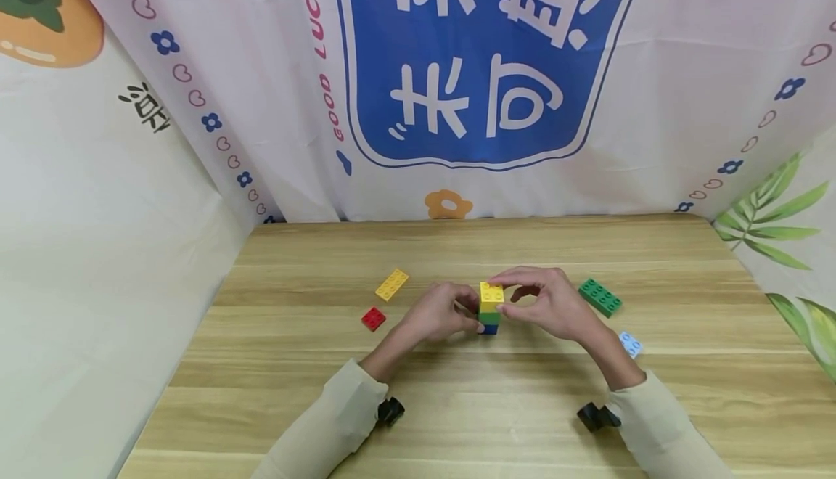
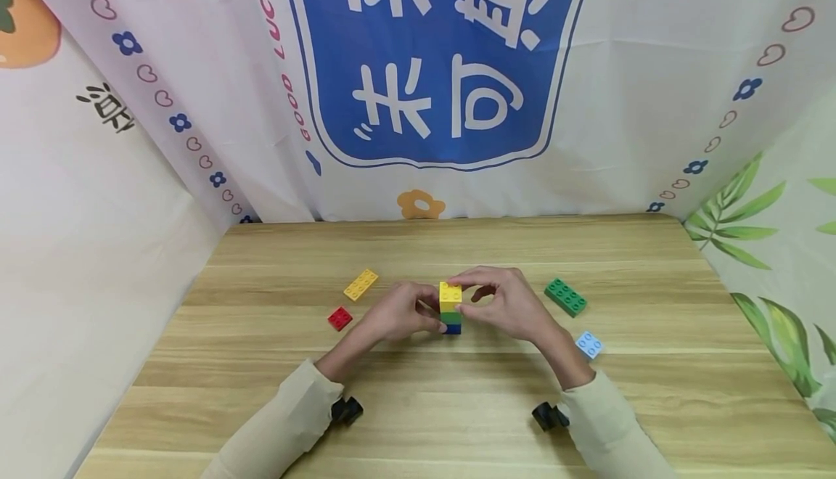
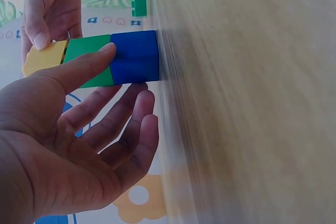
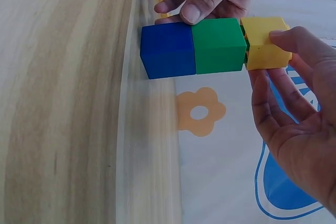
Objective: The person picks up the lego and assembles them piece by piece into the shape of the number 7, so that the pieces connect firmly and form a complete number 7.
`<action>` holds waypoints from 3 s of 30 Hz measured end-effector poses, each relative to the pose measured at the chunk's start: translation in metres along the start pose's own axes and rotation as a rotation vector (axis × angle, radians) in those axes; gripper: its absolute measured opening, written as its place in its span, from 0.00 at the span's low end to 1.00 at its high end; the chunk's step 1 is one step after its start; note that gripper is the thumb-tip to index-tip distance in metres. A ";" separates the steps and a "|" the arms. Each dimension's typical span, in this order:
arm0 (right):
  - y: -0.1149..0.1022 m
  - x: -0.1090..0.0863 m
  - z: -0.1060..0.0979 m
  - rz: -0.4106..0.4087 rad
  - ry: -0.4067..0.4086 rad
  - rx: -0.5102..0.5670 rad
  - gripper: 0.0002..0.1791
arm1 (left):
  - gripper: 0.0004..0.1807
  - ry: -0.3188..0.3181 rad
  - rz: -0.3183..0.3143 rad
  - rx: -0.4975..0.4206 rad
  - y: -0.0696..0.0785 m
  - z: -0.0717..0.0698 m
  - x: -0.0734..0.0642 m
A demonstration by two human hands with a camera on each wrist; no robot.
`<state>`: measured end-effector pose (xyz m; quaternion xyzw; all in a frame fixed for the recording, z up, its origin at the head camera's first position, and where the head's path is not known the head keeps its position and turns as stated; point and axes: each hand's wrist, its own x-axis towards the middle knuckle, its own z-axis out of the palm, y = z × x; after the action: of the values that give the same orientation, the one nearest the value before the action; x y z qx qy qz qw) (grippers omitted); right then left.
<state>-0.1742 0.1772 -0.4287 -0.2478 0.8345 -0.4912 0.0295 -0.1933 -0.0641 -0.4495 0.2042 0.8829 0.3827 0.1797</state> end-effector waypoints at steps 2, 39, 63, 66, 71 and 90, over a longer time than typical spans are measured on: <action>0.001 0.001 0.000 -0.003 0.003 0.001 0.22 | 0.14 -0.002 -0.001 0.001 0.000 0.000 0.000; 0.001 0.000 0.005 0.043 0.028 -0.061 0.22 | 0.14 0.013 -0.002 0.062 0.001 0.003 0.002; 0.009 0.000 0.006 -0.022 0.012 -0.042 0.25 | 0.13 0.005 -0.014 0.090 0.003 0.001 0.000; 0.011 0.001 0.007 -0.008 0.013 -0.049 0.27 | 0.14 0.008 -0.022 0.083 0.003 0.001 -0.001; 0.015 0.000 0.007 0.047 -0.015 -0.040 0.24 | 0.15 0.010 -0.032 0.081 0.002 0.003 -0.001; 0.024 0.000 0.005 0.099 -0.032 -0.003 0.22 | 0.24 -0.028 -0.043 -0.012 0.003 -0.024 -0.006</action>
<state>-0.1817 0.1825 -0.4511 -0.2141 0.8459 -0.4839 0.0665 -0.1987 -0.0794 -0.4310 0.1892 0.8822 0.3812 0.2014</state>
